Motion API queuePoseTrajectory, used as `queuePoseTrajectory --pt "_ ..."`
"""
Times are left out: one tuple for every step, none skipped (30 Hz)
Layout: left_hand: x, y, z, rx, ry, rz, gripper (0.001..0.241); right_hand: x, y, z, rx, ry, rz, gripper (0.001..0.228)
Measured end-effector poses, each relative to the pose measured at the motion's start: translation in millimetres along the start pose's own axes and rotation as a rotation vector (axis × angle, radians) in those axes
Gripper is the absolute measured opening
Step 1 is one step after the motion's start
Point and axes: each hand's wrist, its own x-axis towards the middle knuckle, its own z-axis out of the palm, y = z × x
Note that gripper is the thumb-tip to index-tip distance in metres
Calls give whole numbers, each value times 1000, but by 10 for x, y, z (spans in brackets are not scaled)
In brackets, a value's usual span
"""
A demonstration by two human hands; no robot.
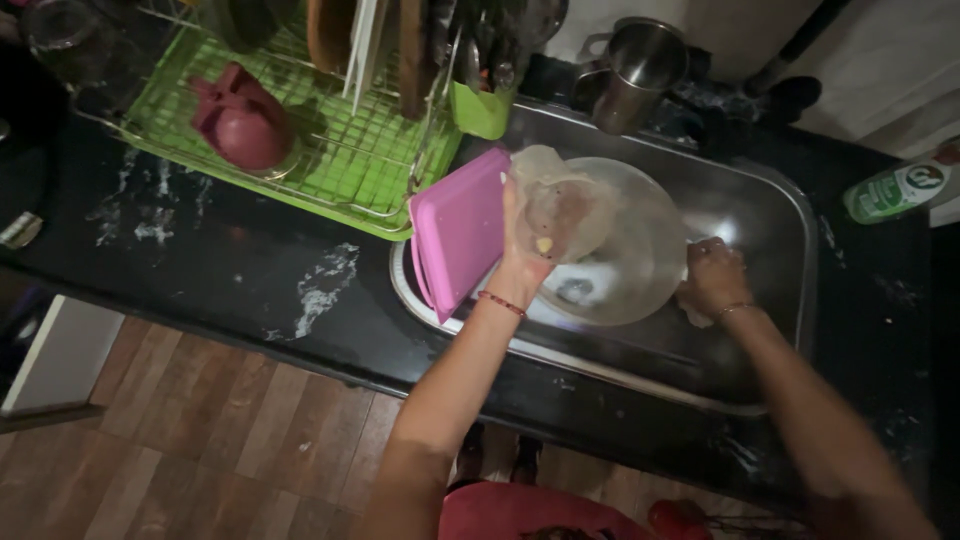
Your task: Washing and rinsing various kitchen items including a pink container and a white bowl in a sink.
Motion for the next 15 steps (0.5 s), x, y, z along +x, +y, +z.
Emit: queuePoseTrajectory --pt "42 22 6 126 224 98 91 26 87 37 12 19 -38 56" --pt "60 52 -53 125 220 86 91 -29 58 -227 8 22 -27 56" --pt "45 64 -131 106 244 104 86 -131 14 -467 82 -18 15 41" --pt "32 78 -213 87 270 122 81 -226 -31 -705 157 -57 58 35" --pt "31 45 -194 82 273 109 81 -242 59 -738 155 -61 71 35" --pt "30 13 -173 112 260 122 78 -259 149 -773 129 -40 112 37" --pt "56 8 -131 145 241 137 76 -225 240 -828 102 -12 148 38" --pt "51 -80 63 144 238 127 76 -203 368 -937 99 -9 158 38" --pt "5 -174 243 192 335 200 72 -210 477 -1024 263 81 135 30" --pt "-43 -265 424 241 433 271 69 -218 584 -1111 426 174 113 23" --pt "-47 -264 403 239 434 267 69 -288 627 -1261 424 174 117 23" --pt "-53 -263 385 284 444 263 74 -359 667 -1413 413 263 84 20" --pt "-57 -254 373 331 453 262 79 -416 703 -1570 402 355 49 30" --pt "-53 -258 374 330 451 260 79 -479 710 -1689 400 357 51 30" --pt "-59 -260 373 322 401 252 76 -539 710 -1802 468 393 73 27"
